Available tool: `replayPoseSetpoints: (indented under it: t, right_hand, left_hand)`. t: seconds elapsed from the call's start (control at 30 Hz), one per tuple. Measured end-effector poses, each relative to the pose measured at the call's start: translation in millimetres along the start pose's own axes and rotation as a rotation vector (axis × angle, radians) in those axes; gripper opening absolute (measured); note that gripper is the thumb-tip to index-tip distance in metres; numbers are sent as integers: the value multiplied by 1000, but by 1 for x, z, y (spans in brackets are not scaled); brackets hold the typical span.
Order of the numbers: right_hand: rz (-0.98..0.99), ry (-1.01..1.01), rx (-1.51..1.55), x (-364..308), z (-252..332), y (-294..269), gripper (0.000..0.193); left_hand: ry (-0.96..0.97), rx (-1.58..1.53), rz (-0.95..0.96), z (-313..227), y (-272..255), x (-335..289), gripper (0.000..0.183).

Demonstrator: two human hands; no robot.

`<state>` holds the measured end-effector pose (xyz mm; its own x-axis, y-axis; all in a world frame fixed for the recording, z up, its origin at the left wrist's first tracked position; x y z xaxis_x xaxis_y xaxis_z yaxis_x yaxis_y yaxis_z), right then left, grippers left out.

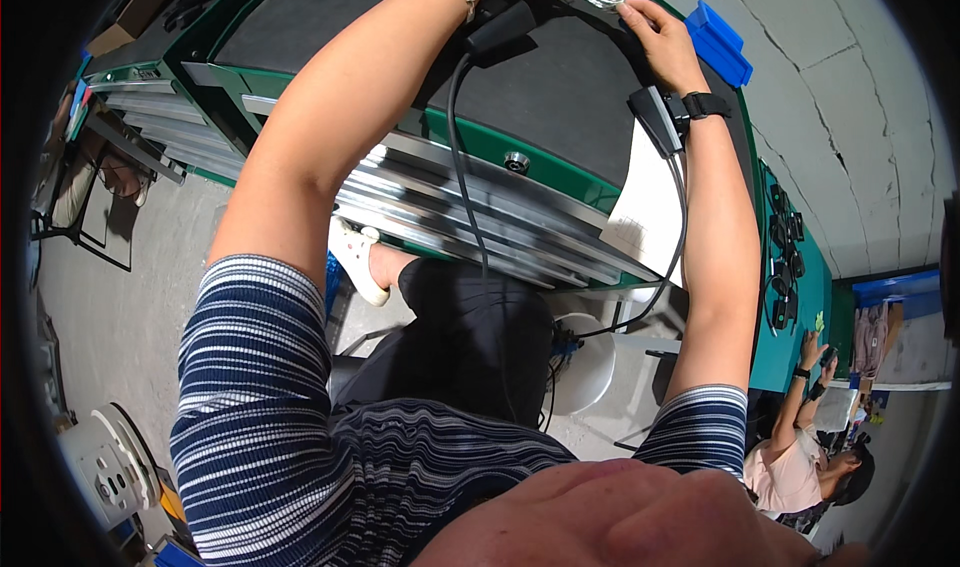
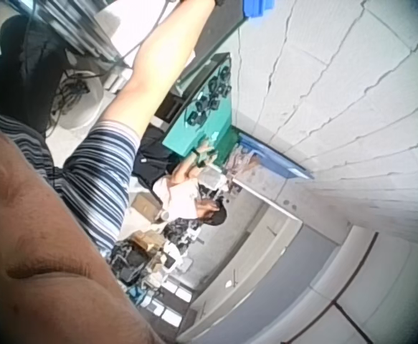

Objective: Assembling electrical components and wires on a workbench.

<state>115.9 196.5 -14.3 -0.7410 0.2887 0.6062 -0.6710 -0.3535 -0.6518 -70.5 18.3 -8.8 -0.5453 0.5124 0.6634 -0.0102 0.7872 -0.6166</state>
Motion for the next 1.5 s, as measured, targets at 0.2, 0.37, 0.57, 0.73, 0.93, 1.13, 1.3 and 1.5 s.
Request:
replayPoseSetpoints:
  t: [0.2, 0.37, 0.57, 0.73, 0.93, 1.13, 1.3, 1.5]
  right_hand:
    - [-181, 60, 247, 4, -2, -3, 43]
    - [-109, 25, 128, 3, -1, -5, 47]
    - [-11, 14, 43, 2, 8, 0, 55]
    - [-6, 20, 59, -1, 17, -3, 51]
    - [-31, -41, 22, 1, 19, -2, 46]
    - [9, -71, 49, 2, 18, 2, 45]
    - [30, -50, 24, -2, 23, 1, 46]
    - [-91, -203, -49, -5, 36, 0, 48]
  left_hand:
    - [-265, -580, 35, 17, 9, 15, 53]
    - [-524, -1280, 292, 11, 17, 9, 33]
    - [-356, -1256, 292, -8, 0, 9, 27]
    - [-238, -1266, 133, -23, -16, 5, 26]
    - [-97, -1236, 61, -33, -22, 6, 23]
    - [32, -1094, 97, -39, -37, 5, 28]
    - [-111, -1221, 176, -41, -36, 3, 27]
    - [-125, -1476, 303, -39, -32, 4, 22]
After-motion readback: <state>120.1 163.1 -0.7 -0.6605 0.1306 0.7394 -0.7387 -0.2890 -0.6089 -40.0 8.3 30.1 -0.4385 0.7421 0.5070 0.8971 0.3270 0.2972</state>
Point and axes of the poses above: each hand's wrist, its own x-axis towards the middle knuckle, its own y-axis out of the palm, z = x × y, the point moved 2 cm from there along x, towards the middle knuckle, and after that the axes turned 11 degrees about -z, right-handed, at the moved point
